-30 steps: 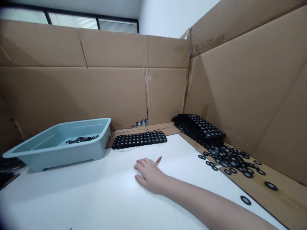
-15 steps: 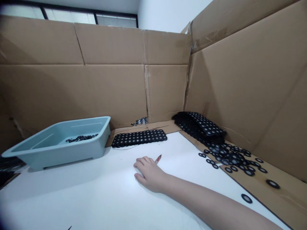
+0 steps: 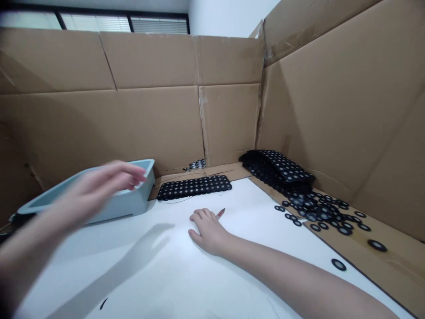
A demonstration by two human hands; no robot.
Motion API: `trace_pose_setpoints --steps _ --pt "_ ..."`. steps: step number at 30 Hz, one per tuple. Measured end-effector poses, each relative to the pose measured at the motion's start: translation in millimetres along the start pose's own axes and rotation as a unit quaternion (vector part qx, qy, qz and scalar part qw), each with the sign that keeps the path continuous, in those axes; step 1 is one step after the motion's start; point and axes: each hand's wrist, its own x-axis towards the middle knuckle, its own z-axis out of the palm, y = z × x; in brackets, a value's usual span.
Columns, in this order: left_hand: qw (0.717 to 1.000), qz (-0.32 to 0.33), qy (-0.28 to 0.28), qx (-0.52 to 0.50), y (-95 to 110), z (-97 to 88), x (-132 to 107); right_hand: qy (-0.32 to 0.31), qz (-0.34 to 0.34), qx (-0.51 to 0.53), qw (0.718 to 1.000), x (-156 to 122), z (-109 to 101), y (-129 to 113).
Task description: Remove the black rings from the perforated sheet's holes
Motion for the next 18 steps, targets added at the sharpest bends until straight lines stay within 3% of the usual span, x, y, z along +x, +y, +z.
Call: trace_pose_setpoints --steps 2,3,6,8,13,18 --pt "0.990 -0.032 -0.125 0.065 -22 34.6 2 0.017 0.026 0.002 1.000 0 2 1" --pt "0.982 -0.054 -0.155 0.091 -35 54.1 4 0.024 0.032 0.003 0.999 1 4 2" --pt "0.975 -0.120 -0.124 0.138 -77 106.5 13 0.040 0.041 0.003 0.998 2 6 5" --pt "0.966 -0.176 -0.087 0.170 -99 129.5 23 0.051 0.046 0.000 0.998 4 7 6" --pt "0.925 -0.281 0.010 0.256 -126 150.1 41 0.060 0.037 -0.024 0.997 6 7 8" --pt "0.893 -0.344 0.012 0.291 -142 153.0 56 0.053 0.039 -0.045 0.997 6 8 9"
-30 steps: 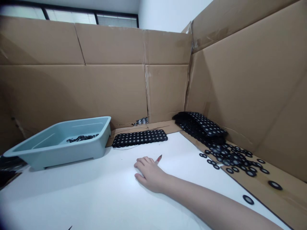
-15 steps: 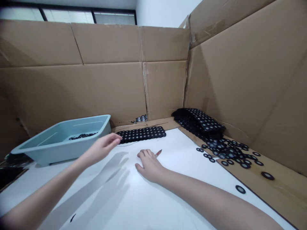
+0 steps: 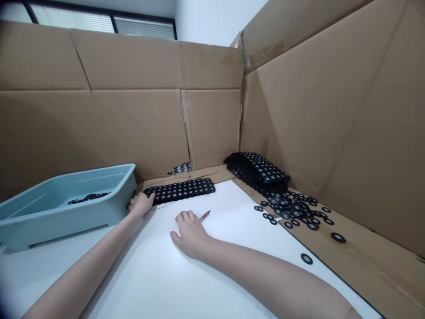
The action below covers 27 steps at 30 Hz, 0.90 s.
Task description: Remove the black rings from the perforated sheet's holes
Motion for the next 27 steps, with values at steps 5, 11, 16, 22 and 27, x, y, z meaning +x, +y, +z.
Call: trace_pose_setpoints --steps 5,11,16,22,27 --pt "1.000 -0.022 -0.008 0.007 3 2.2 11 -0.001 -0.019 -0.025 1.000 1 1 1" --pt "0.993 0.109 0.054 -0.013 13 -12.5 -10 -0.003 -0.026 -0.033 0.999 1 1 0" --pt "0.941 0.335 0.004 -0.038 31 -28.6 -43 -0.006 -0.026 -0.036 0.999 1 0 0" --pt "0.861 0.503 -0.045 -0.064 18 -48.3 -113 -0.036 0.007 -0.029 0.999 2 -3 -2" --pt "0.868 0.456 -0.020 -0.195 -16 -84.9 -135 -0.036 -0.011 -0.007 0.999 0 -5 -4"
